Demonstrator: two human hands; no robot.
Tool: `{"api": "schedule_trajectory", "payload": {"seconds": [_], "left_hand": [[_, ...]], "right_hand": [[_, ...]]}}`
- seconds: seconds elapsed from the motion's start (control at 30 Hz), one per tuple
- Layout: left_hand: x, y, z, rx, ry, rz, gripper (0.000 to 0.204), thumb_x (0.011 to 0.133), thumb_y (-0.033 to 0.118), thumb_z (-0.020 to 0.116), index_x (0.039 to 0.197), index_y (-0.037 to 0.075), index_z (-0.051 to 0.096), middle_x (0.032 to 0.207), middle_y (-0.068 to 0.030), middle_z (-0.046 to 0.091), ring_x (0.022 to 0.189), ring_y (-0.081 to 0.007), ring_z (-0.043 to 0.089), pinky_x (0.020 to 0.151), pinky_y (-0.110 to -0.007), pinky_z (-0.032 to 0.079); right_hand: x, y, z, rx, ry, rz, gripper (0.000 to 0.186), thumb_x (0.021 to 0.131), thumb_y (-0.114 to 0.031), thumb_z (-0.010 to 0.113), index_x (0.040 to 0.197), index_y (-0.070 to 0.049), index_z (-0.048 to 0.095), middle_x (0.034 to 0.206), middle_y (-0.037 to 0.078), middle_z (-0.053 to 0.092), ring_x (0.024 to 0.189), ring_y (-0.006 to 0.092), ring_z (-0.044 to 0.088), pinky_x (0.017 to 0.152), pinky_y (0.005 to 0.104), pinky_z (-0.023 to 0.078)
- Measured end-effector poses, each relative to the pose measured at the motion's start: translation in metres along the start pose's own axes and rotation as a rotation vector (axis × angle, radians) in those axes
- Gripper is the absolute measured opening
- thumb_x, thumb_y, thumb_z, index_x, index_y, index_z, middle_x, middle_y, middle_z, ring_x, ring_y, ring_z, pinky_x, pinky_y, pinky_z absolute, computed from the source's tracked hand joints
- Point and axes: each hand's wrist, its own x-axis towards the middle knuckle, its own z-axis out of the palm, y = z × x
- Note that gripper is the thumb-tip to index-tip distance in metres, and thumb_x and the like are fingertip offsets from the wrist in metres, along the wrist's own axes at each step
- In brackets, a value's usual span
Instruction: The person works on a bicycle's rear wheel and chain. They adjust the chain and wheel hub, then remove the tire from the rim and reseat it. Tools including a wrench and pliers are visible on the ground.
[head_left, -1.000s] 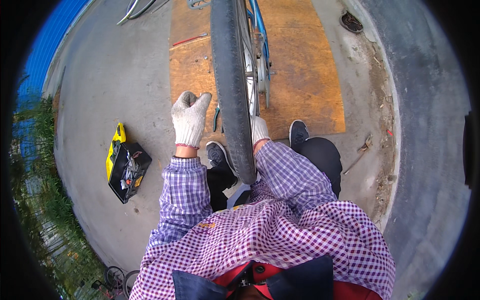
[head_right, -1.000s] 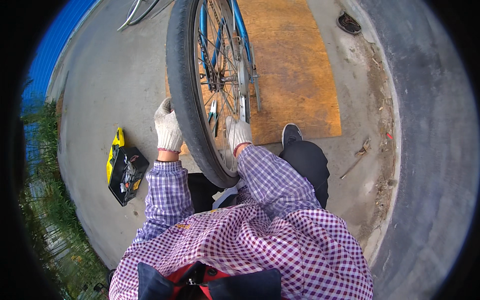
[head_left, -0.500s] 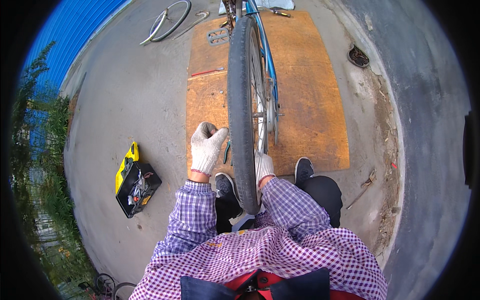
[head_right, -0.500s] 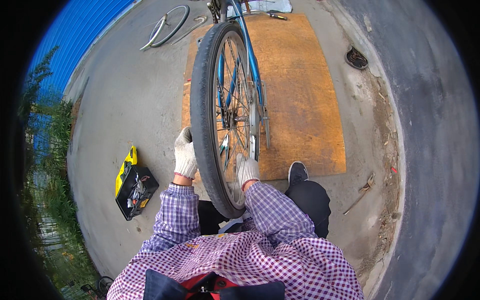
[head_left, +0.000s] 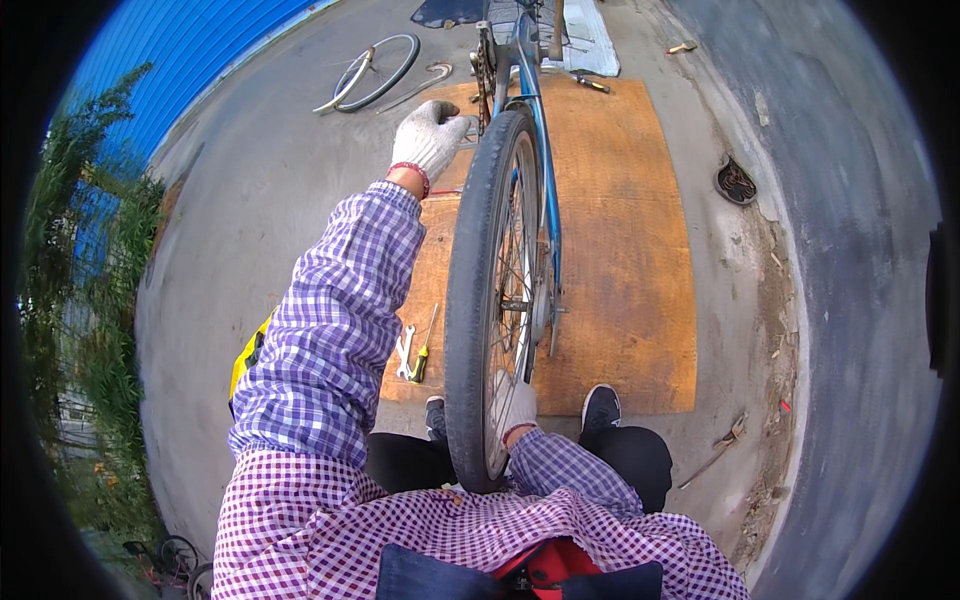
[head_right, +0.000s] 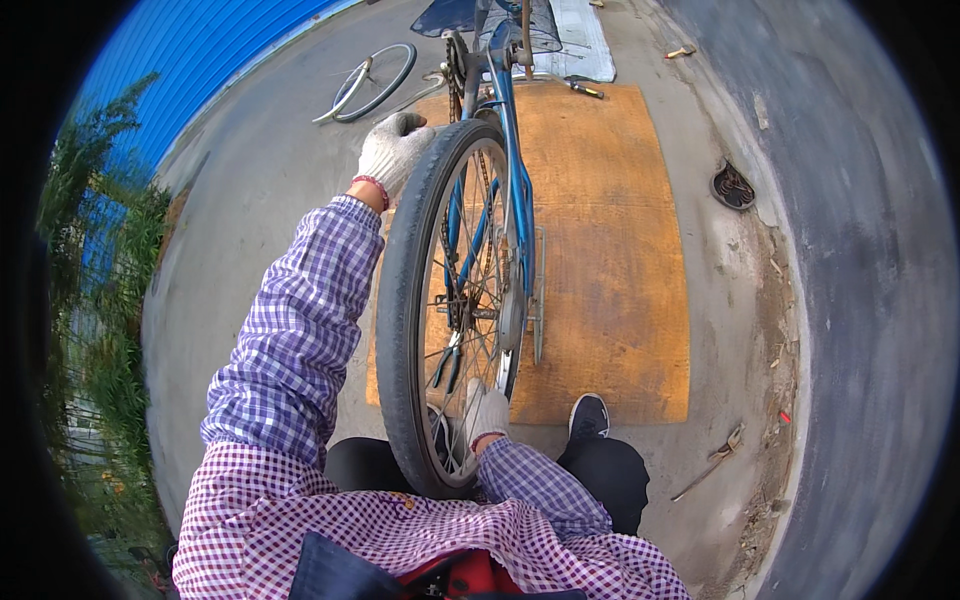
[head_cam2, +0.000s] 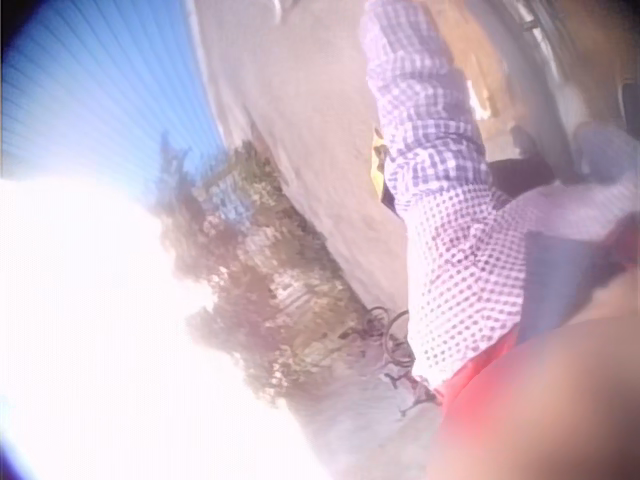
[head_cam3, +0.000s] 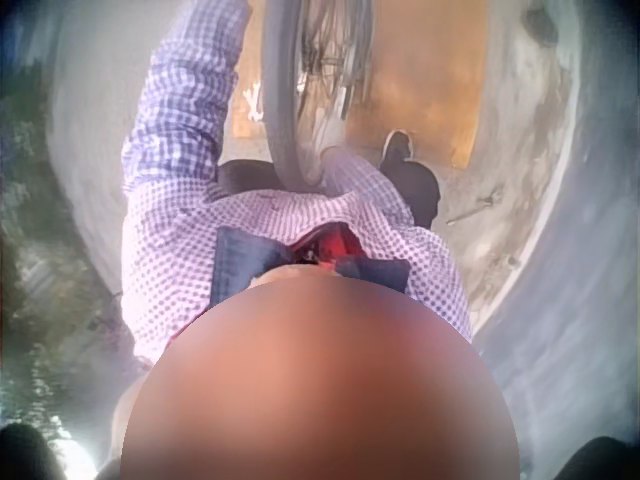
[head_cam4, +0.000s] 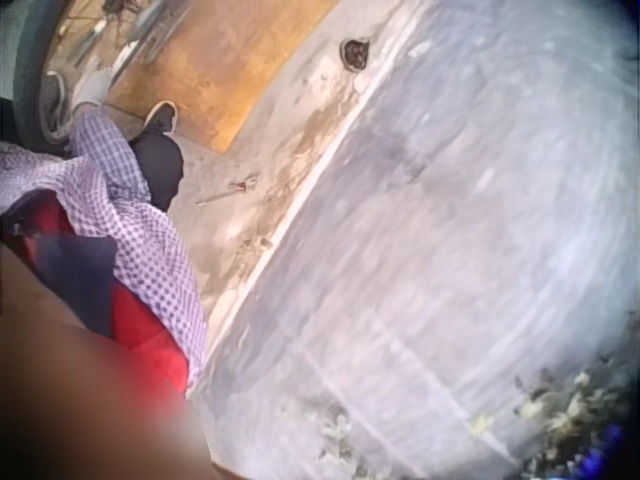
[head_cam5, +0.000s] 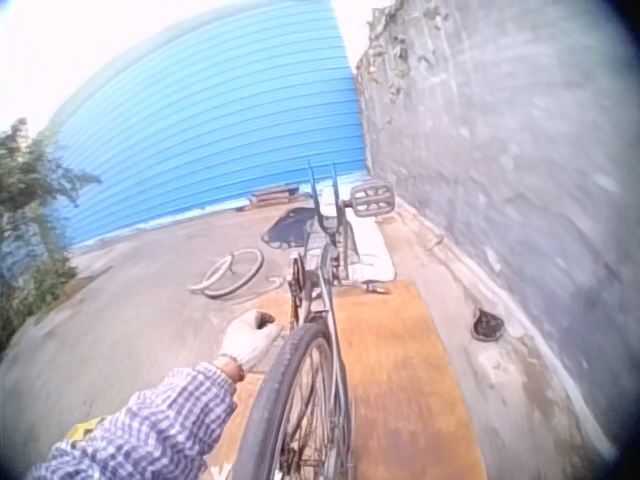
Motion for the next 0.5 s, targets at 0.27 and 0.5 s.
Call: {"api": "schedule_trajectory", "payload": {"seconds": [0.27, 0.5], "left_hand": [[0.157, -0.013, 0.096, -0.199, -0.076, -0.018, 0.039, 0.100, 0.026, 0.061, 0.129, 0.001, 0.070, 0.113, -0.0141, 0.076, 0.098, -0.0211, 0.075, 0.082, -0.035, 0.057], [0.173, 0.033, 0.082, -0.639, -0.185, -0.275, 0.027, 0.105, 0.027, 0.061, 0.108, 0.003, 0.071, 0.082, -0.0052, 0.070, 0.066, -0.0142, 0.066, 0.057, -0.031, 0.053]], "right_hand": [[0.069, -0.040, -0.034, 0.072, -0.166, 0.006, 0.047, 0.108, -0.037, 0.047, 0.090, -0.001, 0.071, 0.075, 0.008, 0.068, 0.067, 0.0244, 0.067, 0.058, 0.0393, 0.049], [0.063, -0.066, -0.070, 0.123, -0.196, 0.049, 0.061, 0.108, -0.046, 0.041, 0.093, 0.004, 0.072, 0.082, 0.018, 0.074, 0.079, 0.0348, 0.071, 0.069, 0.0470, 0.049]]}}
